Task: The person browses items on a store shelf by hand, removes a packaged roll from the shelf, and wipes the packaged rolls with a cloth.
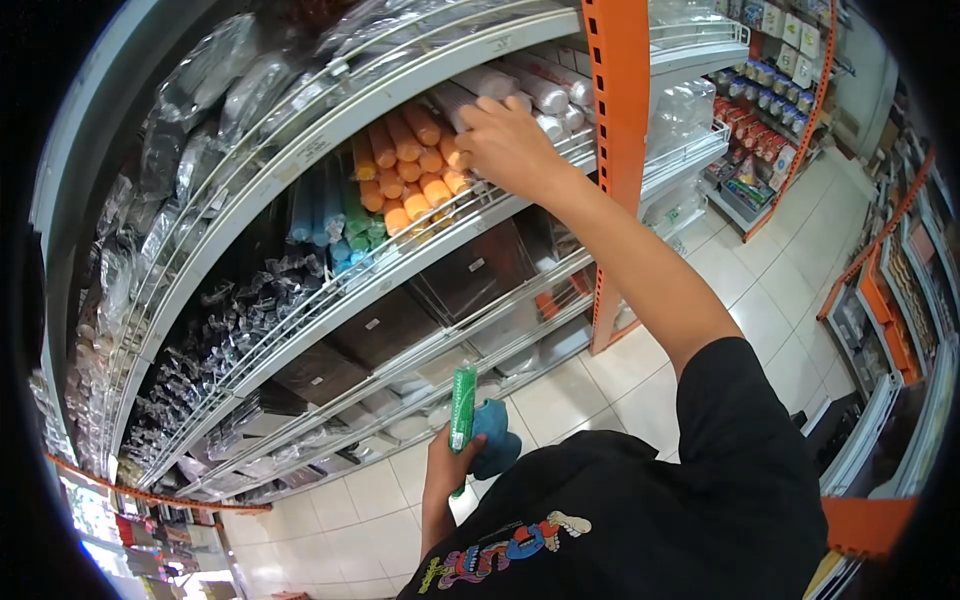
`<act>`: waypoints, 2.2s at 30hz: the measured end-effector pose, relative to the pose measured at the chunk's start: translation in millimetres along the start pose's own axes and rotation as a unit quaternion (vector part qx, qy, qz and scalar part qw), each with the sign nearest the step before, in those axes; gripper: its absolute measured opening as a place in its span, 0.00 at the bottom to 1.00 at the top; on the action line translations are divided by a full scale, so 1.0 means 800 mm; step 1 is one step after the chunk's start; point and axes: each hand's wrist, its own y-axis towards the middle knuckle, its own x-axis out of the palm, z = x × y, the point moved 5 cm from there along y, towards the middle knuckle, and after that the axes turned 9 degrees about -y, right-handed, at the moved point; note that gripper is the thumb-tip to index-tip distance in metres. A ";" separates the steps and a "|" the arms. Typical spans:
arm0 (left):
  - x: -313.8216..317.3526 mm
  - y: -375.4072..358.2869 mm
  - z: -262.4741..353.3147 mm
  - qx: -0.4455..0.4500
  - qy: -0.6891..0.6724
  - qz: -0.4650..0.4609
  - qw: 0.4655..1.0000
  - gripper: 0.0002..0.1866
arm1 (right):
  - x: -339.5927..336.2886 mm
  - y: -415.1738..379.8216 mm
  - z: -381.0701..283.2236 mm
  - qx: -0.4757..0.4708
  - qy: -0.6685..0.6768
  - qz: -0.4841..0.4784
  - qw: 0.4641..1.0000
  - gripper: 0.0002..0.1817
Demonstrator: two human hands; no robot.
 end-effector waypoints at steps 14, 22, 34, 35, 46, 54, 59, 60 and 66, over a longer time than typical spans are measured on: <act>-0.165 -0.026 -0.099 0.024 -0.054 0.008 0.998 0.22 | 0.018 0.038 -0.094 0.082 -0.130 -0.060 0.986 0.14; -0.225 -0.063 -0.127 0.004 -0.079 0.041 0.996 0.18 | 0.053 0.043 -0.094 0.107 -0.215 -0.100 0.966 0.11; -0.247 -0.128 -0.160 -0.014 -0.113 0.130 0.985 0.18 | 0.011 0.031 -0.085 0.155 -0.063 -0.113 0.979 0.06; -0.246 -0.130 -0.165 -0.017 -0.109 0.129 0.985 0.18 | 0.008 0.029 -0.084 0.160 -0.042 -0.106 0.980 0.06; -0.210 -0.100 -0.116 -0.009 -0.047 0.138 0.989 0.18 | 0.006 -0.024 -0.067 0.258 0.137 0.042 0.956 0.12; -0.109 -0.043 -0.044 -0.032 -0.011 0.127 0.991 0.23 | 0.000 -0.028 -0.055 0.153 0.139 0.201 0.958 0.07; -0.026 -0.007 -0.002 -0.030 0.027 0.092 0.995 0.24 | 0.017 0.026 -0.080 0.055 0.092 0.100 0.989 0.08; -0.012 -0.003 0.004 -0.029 0.033 0.085 0.995 0.23 | 0.033 0.034 -0.083 0.055 0.049 0.059 0.996 0.06; 0.035 -0.007 0.019 -0.014 0.019 0.059 0.998 0.21 | 0.067 0.052 -0.093 0.068 -0.006 -0.085 0.994 0.04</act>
